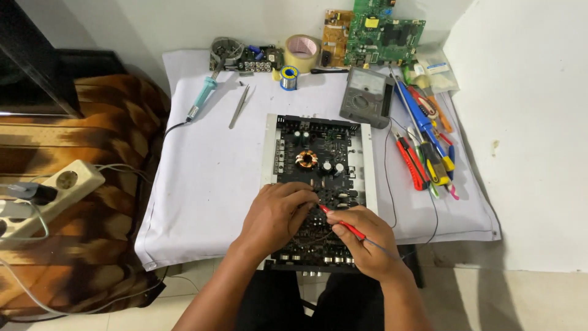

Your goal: Testing a circuit board using a multimeter probe to diagnose the power supply section.

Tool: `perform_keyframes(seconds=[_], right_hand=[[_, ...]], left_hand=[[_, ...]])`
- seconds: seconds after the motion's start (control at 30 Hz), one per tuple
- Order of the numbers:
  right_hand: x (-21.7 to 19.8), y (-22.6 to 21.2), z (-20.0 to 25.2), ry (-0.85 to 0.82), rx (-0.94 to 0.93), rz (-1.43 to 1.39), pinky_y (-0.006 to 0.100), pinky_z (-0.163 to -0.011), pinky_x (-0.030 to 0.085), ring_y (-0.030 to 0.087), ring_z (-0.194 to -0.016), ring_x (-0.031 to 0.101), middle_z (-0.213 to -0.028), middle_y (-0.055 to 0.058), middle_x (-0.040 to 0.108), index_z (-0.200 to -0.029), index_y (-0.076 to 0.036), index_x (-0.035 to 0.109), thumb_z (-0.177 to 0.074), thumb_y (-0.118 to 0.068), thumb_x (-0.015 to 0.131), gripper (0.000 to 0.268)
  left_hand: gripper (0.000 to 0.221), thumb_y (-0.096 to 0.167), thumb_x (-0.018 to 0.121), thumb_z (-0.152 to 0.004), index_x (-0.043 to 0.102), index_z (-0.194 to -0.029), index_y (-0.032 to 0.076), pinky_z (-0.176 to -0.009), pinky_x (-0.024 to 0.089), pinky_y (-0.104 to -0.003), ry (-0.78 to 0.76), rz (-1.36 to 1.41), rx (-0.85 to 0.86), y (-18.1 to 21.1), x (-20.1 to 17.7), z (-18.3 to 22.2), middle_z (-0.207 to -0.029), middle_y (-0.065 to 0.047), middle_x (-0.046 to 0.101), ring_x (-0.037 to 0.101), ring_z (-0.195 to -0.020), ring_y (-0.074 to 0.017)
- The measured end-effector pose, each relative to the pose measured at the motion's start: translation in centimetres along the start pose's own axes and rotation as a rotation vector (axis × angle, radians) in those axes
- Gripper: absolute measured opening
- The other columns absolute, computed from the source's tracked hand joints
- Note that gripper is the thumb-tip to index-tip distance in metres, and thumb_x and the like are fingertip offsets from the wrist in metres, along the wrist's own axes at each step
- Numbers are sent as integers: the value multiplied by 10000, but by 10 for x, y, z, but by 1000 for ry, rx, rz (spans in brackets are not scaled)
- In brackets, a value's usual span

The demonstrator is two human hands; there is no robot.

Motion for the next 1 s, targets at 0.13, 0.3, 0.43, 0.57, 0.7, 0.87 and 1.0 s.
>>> perform_keyframes(seconds=[0.13,0.3,0.43,0.57,0.7,0.87,1.0], right_hand=[[0,2,2,4,-36,-9,310,-778,622,202,-922,726,-1046,69,767,-1178,-77,710,-1014,-175,599,221],[-1,-5,0,1,2,-11,313,-784,613,196,-924,729,-1020,55,777,-1129,-63,739,-1003,-164,606,209],[-1,-4,1,51,1,-69,278,-770,637,192,-890,762,-993,106,769,-1152,-28,722,-1004,-135,593,224],[4,10,4,236,47,12,407,-706,601,290,-825,775,-872,128,796,-1126,-25,776,-944,-133,721,219],[0,11,0,261,73,94,392,-738,578,284,-814,737,-897,103,770,-1096,-58,775,-968,-105,701,155],[2,13,0,244,121,102,404,-773,578,299,-860,740,-907,107,765,-1100,-70,780,-980,-127,679,167],[0,17,2,246,198,104,409,-761,585,308,-844,750,-885,114,774,-1084,-91,778,-973,-152,678,161]], left_hand=[[176,146,598,-979,727,-1096,173,-782,465,-419,6,11,-14,0,0,1,-1168,-29,725,691,-940,-278],[158,122,605,-979,734,-1067,146,-732,497,-454,53,32,-11,0,-1,-1,-1137,-60,734,706,-909,-313],[137,120,566,-1008,681,-1070,78,-744,528,-444,97,117,-8,5,-7,-3,-1087,-92,757,729,-920,-329],[194,189,703,-956,730,-1143,149,-791,586,-481,95,5,-179,-2,5,-5,-908,-149,751,732,-848,-391],[168,187,708,-970,740,-1133,162,-781,604,-400,157,2,-209,-3,1,-5,-900,-103,754,744,-844,-321],[148,161,704,-976,755,-1108,118,-804,614,-372,191,14,-221,2,-4,-5,-890,-111,752,744,-911,-306],[153,144,725,-945,762,-1091,118,-816,615,-381,166,-16,-207,-4,1,-6,-908,-112,760,741,-945,-310]])
Point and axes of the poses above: each hand's wrist, its own z-axis away from the middle knuckle, its own x-axis out of the palm, y = z × x, the point moved 3 cm from there along -z, towards the middle knuckle
